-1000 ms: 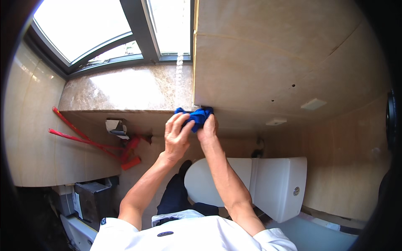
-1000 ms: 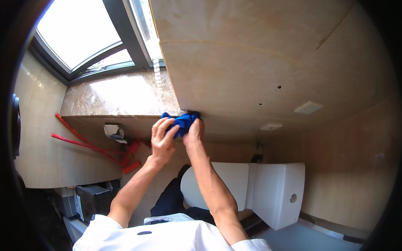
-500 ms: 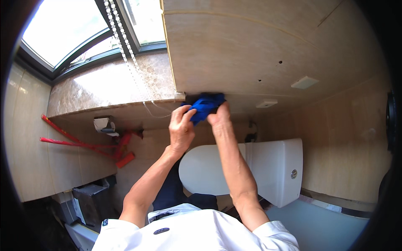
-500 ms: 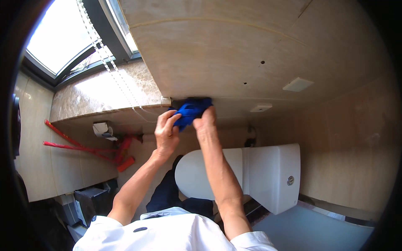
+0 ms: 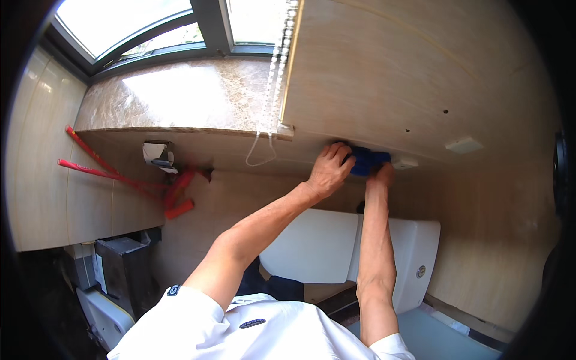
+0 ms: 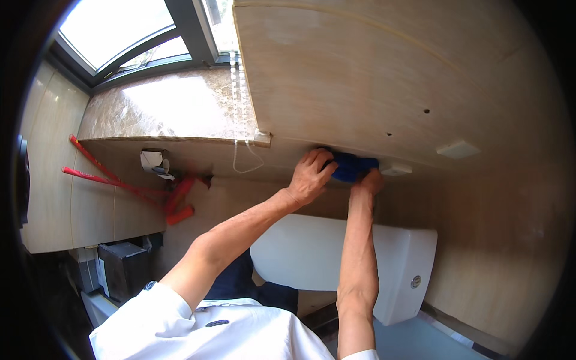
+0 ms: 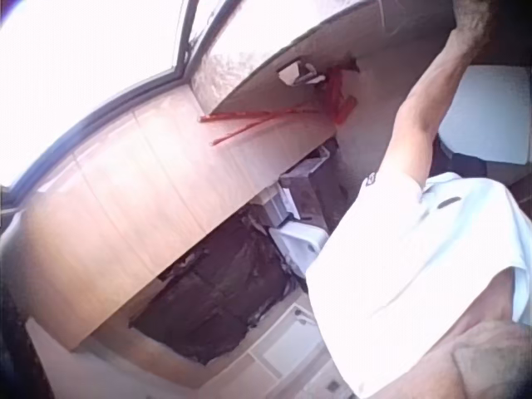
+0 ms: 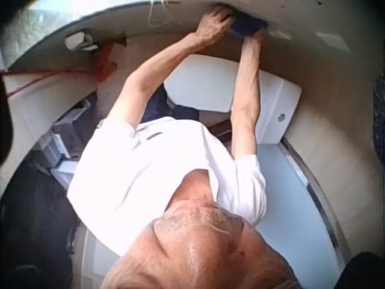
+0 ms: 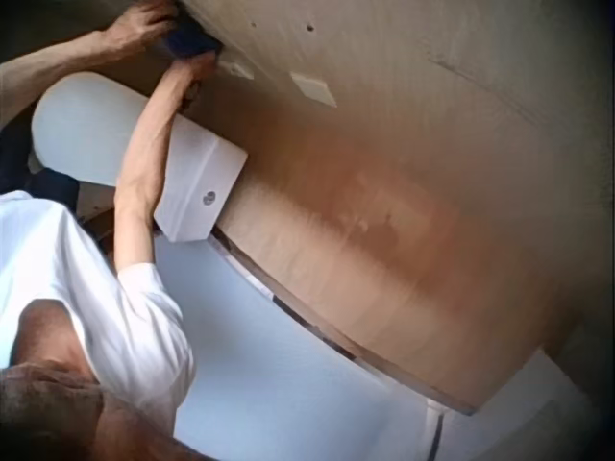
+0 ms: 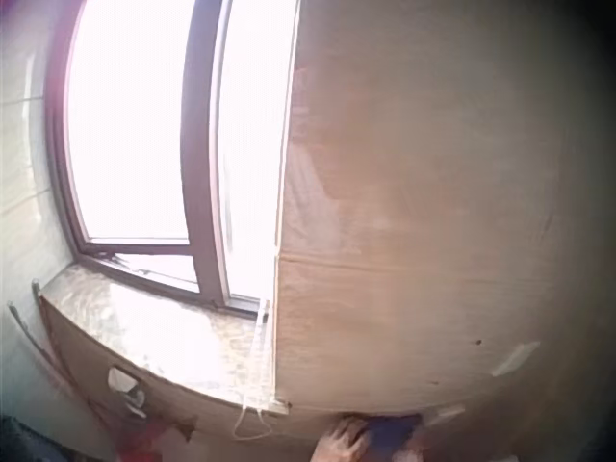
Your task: The person wipes the bathroom surfaces using a blue cloth. They clean the wall tiles, the toilet tank, the toilet seat lid, the toilet base, and the window sill. The person moves systematically around the toilet and window area to wipe down the fixtures.
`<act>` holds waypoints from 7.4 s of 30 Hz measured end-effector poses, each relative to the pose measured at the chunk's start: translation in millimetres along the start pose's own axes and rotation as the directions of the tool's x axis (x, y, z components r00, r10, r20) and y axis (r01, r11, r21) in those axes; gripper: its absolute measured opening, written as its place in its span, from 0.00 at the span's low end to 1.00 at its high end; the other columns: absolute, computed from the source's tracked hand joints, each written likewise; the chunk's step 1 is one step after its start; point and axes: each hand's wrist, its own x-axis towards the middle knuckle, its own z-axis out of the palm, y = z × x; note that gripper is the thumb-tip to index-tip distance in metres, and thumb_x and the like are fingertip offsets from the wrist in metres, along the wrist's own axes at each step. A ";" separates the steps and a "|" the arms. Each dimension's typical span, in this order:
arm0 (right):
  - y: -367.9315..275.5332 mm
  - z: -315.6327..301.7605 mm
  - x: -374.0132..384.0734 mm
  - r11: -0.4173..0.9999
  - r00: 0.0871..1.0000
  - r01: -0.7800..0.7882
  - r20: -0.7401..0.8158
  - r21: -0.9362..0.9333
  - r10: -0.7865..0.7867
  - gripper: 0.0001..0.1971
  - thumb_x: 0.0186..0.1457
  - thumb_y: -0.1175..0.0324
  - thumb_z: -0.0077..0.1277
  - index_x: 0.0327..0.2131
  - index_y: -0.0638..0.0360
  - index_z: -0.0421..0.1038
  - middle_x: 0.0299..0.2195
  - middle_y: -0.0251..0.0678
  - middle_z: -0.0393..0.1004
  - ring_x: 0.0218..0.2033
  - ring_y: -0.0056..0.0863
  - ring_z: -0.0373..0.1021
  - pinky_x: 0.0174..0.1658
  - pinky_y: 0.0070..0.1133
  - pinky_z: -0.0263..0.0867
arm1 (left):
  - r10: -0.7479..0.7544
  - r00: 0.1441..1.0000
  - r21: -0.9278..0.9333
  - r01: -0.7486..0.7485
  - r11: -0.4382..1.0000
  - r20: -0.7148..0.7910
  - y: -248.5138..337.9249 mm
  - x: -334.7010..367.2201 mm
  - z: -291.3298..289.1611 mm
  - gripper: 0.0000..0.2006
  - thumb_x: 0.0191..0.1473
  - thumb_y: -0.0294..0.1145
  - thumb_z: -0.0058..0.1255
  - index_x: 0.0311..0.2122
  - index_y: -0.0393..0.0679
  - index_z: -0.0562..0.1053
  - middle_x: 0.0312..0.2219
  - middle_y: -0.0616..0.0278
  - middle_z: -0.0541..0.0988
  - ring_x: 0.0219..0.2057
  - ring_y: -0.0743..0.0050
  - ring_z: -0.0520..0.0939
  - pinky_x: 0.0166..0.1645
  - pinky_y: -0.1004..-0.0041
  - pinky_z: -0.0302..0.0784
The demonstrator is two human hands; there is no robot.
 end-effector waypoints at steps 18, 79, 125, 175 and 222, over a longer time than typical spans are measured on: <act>136.9 136.7 -211.6 0.729 0.698 -0.683 0.265 -0.031 0.665 0.12 0.56 0.67 0.49 0.43 0.60 0.70 0.42 0.38 0.74 0.48 0.35 0.69 0.58 0.41 0.62 | -0.744 0.557 -0.106 0.770 0.629 -0.368 -127.7 -130.5 -139.8 0.17 0.43 0.16 0.48 0.41 0.41 0.76 0.37 0.50 0.77 0.39 0.45 0.79 0.44 0.59 0.75; 125.2 180.7 -248.0 0.960 0.957 -0.278 -0.079 0.046 0.281 0.19 0.59 0.60 0.40 0.52 0.55 0.66 0.49 0.41 0.67 0.51 0.37 0.64 0.58 0.44 0.59 | -0.919 0.246 -0.573 0.819 0.027 0.308 -155.0 -86.6 -213.6 0.17 0.47 0.34 0.61 0.42 0.38 0.77 0.35 0.52 0.83 0.34 0.61 0.84 0.36 0.65 0.80; 182.5 213.3 -339.4 0.685 0.693 -0.670 0.572 0.286 0.438 0.18 0.49 0.69 0.49 0.45 0.64 0.72 0.47 0.45 0.73 0.52 0.40 0.66 0.59 0.40 0.59 | -0.981 0.005 -0.821 0.548 -0.160 0.195 -192.0 -110.4 -279.2 0.09 0.54 0.31 0.52 0.37 0.38 0.77 0.28 0.64 0.79 0.26 0.77 0.78 0.30 0.74 0.75; 382.0 318.4 -454.2 0.472 0.527 0.458 0.658 -0.753 0.538 0.23 0.56 0.68 0.56 0.53 0.66 0.66 0.41 0.35 0.74 0.38 0.22 0.70 0.39 0.22 0.68 | -0.860 -0.484 -0.740 0.635 -0.221 -0.159 -318.7 -316.0 -319.2 0.14 0.55 0.26 0.46 0.46 0.35 0.73 0.36 0.45 0.80 0.39 0.58 0.81 0.44 0.63 0.74; 373.7 286.5 -446.0 0.474 0.481 0.501 0.688 -0.725 0.544 0.13 0.57 0.70 0.57 0.44 0.61 0.69 0.42 0.34 0.73 0.41 0.22 0.70 0.38 0.19 0.70 | -0.940 -0.323 -0.987 0.080 -0.142 0.109 -294.7 -345.5 -305.4 0.10 0.49 0.24 0.52 0.39 0.37 0.74 0.30 0.63 0.76 0.33 0.75 0.75 0.39 0.73 0.72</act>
